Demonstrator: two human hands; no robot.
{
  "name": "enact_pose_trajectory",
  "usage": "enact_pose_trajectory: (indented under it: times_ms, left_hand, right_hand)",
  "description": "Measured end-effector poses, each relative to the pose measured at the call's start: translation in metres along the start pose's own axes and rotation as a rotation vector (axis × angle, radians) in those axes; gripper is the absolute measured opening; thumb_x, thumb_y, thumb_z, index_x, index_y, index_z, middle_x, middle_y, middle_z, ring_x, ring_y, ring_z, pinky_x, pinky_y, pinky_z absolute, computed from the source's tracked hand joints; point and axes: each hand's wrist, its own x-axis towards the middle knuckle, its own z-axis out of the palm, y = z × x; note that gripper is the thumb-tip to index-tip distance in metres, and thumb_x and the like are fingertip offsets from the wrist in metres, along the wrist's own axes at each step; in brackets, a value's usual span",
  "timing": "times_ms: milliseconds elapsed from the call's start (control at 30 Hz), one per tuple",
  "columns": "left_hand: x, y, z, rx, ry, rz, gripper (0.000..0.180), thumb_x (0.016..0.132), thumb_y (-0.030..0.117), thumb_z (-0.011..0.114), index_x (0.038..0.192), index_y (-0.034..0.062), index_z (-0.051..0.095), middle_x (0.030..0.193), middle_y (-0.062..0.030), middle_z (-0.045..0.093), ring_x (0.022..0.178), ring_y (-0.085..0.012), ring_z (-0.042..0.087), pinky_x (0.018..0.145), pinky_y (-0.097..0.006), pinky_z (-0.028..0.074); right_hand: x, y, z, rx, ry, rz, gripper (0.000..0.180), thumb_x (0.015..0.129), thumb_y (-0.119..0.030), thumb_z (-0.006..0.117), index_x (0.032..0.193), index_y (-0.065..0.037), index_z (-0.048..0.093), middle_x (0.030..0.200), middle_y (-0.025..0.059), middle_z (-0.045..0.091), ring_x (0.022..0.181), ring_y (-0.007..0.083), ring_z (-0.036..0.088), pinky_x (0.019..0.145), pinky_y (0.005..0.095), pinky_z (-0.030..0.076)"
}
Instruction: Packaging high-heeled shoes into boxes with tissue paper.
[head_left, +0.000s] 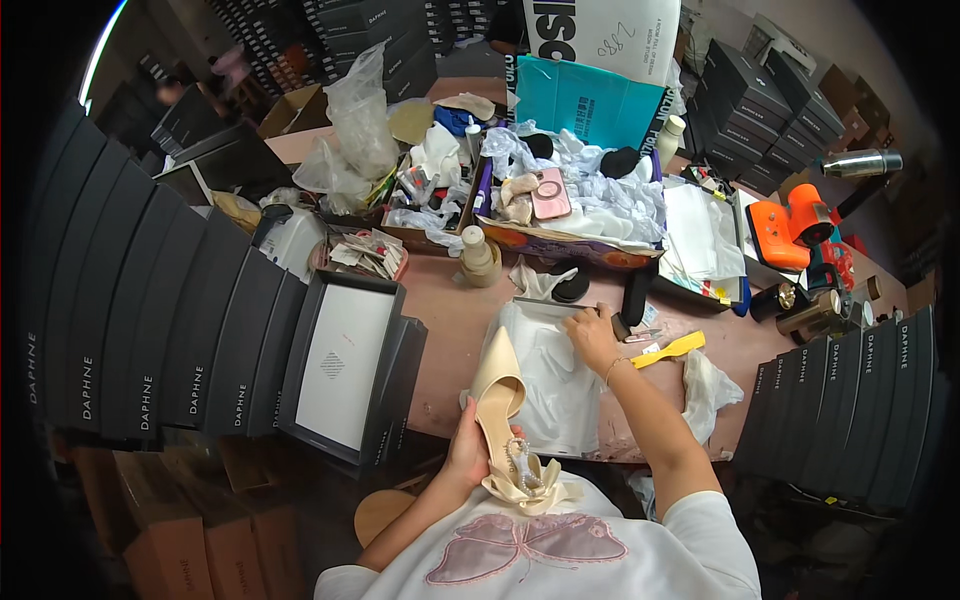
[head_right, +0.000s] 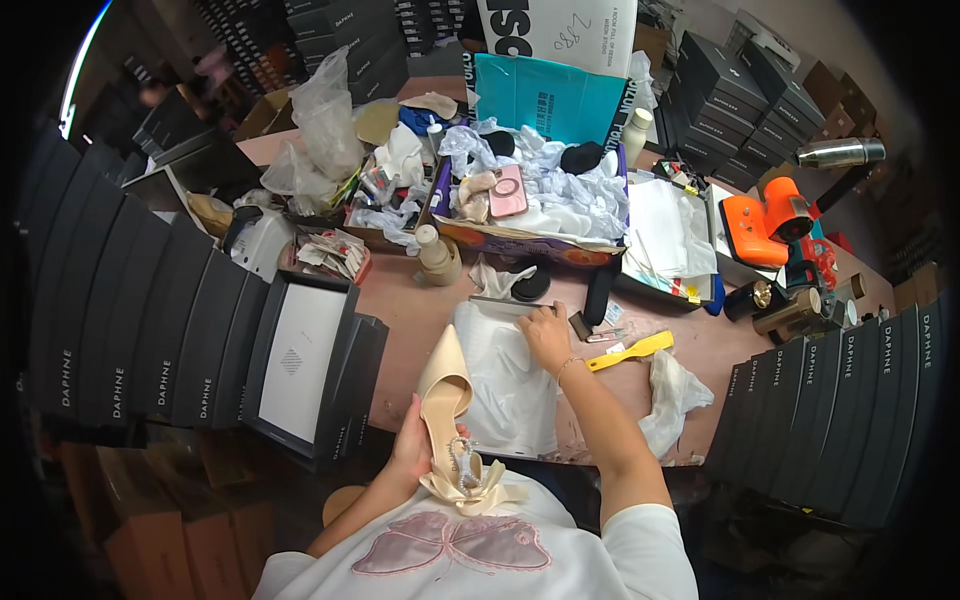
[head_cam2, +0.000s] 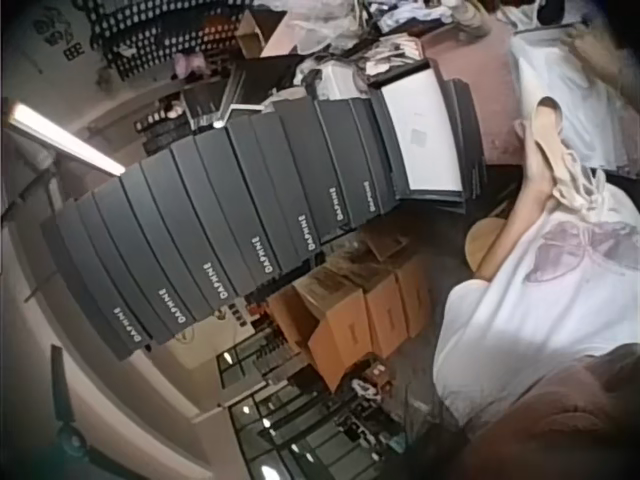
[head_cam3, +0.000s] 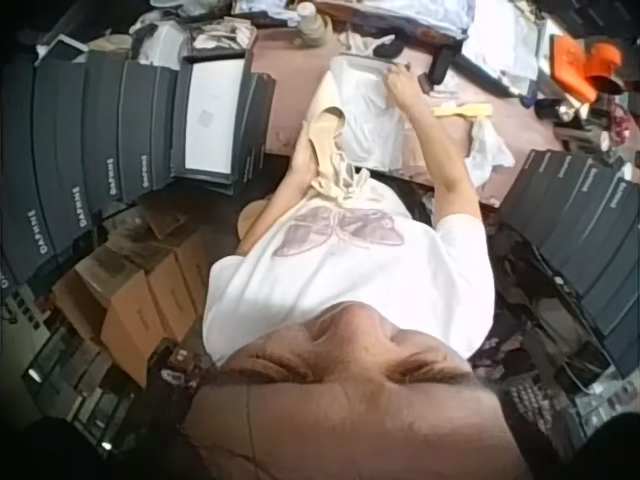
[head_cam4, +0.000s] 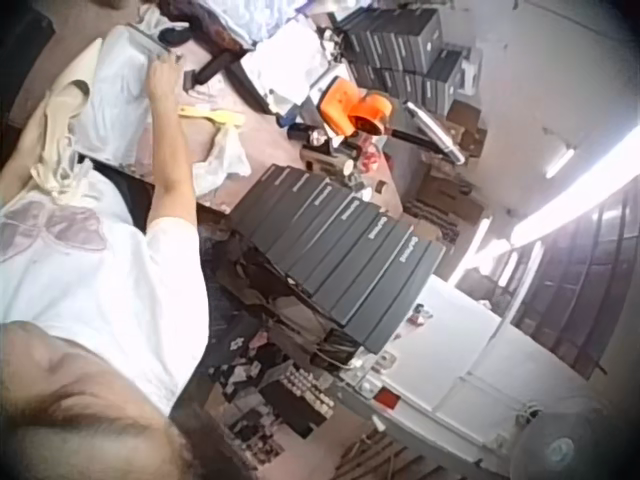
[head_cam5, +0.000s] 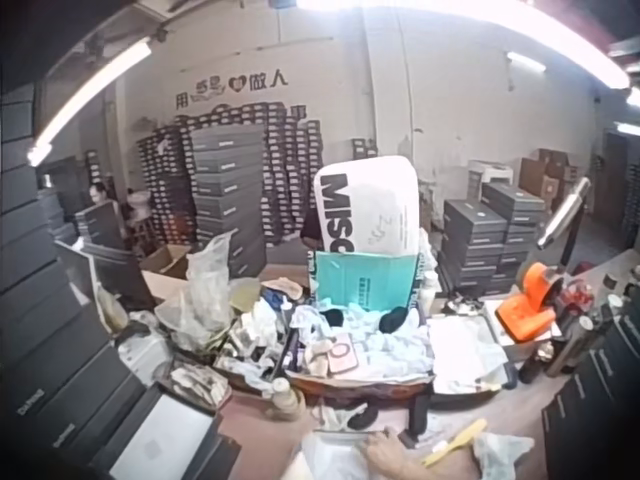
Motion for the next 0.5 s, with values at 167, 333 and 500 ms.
enact_pose_trajectory:
  times_ms: [167,333,500]
  left_hand:
    - [0.007,-0.006,0.001,-0.004,0.058,0.037,0.071,0.093,0.064,0.028,0.130,0.0056,0.045,0.105,-0.0169,0.059,0.094,-0.0281,0.061,0.081,-0.044,0.051]
    - [0.009,-0.011,0.032,-0.063,-0.030,0.206,0.068,0.095,0.060,0.033,0.134,0.0053,0.039,0.125,-0.0107,0.051,0.108,-0.0239,0.054,0.092,-0.040,0.046]
    - [0.007,-0.042,0.018,0.186,-0.068,0.302,0.045,0.098,0.028,0.049,0.136,0.0093,0.032,0.123,-0.0096,0.050,0.109,-0.0212,0.055,0.093,-0.039,0.047]
  right_hand:
    - [-0.001,-0.028,-0.052,0.804,0.335,0.466,0.012,0.085,-0.004,0.058,0.096,-0.005,0.059,0.080,0.0055,0.058,0.070,0.0153,0.060,0.066,0.0341,0.049]
    - [-0.064,-0.110,-0.087,1.670,-0.092,0.749,0.014,0.089,-0.003,0.058,0.102,-0.003,0.053,0.088,0.0049,0.054,0.060,0.0103,0.058,0.050,0.0231,0.050]
    - [-0.067,-0.147,-0.072,1.824,0.042,0.969,0.017,0.089,-0.006,0.060,0.104,-0.002,0.054,0.086,0.0057,0.057,0.060,0.0106,0.059,0.051,0.0248,0.051]
